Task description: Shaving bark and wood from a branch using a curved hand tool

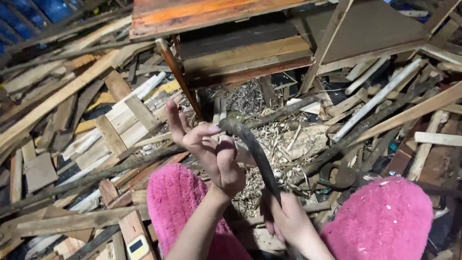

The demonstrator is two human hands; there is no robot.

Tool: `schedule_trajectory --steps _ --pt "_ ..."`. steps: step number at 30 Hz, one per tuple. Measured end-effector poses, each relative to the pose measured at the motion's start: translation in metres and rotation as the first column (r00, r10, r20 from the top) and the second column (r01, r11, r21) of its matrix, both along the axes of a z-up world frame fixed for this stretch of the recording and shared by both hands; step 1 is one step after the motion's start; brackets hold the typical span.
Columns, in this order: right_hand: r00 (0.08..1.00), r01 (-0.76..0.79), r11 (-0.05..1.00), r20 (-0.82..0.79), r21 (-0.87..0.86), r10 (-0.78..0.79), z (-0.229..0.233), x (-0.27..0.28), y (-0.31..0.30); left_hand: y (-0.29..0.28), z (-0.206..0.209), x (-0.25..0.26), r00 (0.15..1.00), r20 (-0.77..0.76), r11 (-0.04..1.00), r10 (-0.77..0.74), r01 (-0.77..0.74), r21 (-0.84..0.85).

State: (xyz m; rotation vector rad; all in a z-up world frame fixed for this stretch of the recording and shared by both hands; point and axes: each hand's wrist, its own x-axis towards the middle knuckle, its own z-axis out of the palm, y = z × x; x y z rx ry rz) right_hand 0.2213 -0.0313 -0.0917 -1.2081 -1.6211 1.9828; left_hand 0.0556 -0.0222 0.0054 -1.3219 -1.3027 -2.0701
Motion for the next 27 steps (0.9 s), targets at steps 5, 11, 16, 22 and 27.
schedule_trajectory --steps 5,11,16,22,27 --pt "0.998 0.033 0.997 -0.049 0.074 -0.029 0.001 0.008 -0.009 -0.004 0.002 0.006 0.999 0.035 1.0 -0.02 0.02 -0.012" --pt "0.995 -0.027 0.974 0.105 0.223 0.003 -0.014 -0.013 0.006 -0.002 0.005 0.001 0.998 0.053 0.999 -0.028 0.027 0.019" --pt "0.988 -0.035 0.988 0.154 0.151 0.012 0.014 0.004 -0.018 -0.01 -0.005 0.003 0.999 0.033 1.0 -0.026 0.026 0.002" --pt "0.966 0.052 0.979 -0.257 0.197 0.001 -0.098 -0.014 0.02 0.006 -0.008 -0.003 0.996 0.01 0.989 -0.091 0.09 0.115" --pt "0.989 0.037 0.993 0.141 0.114 -0.053 0.012 0.008 -0.012 0.004 -0.011 -0.003 0.993 0.0 0.991 -0.118 0.117 0.071"
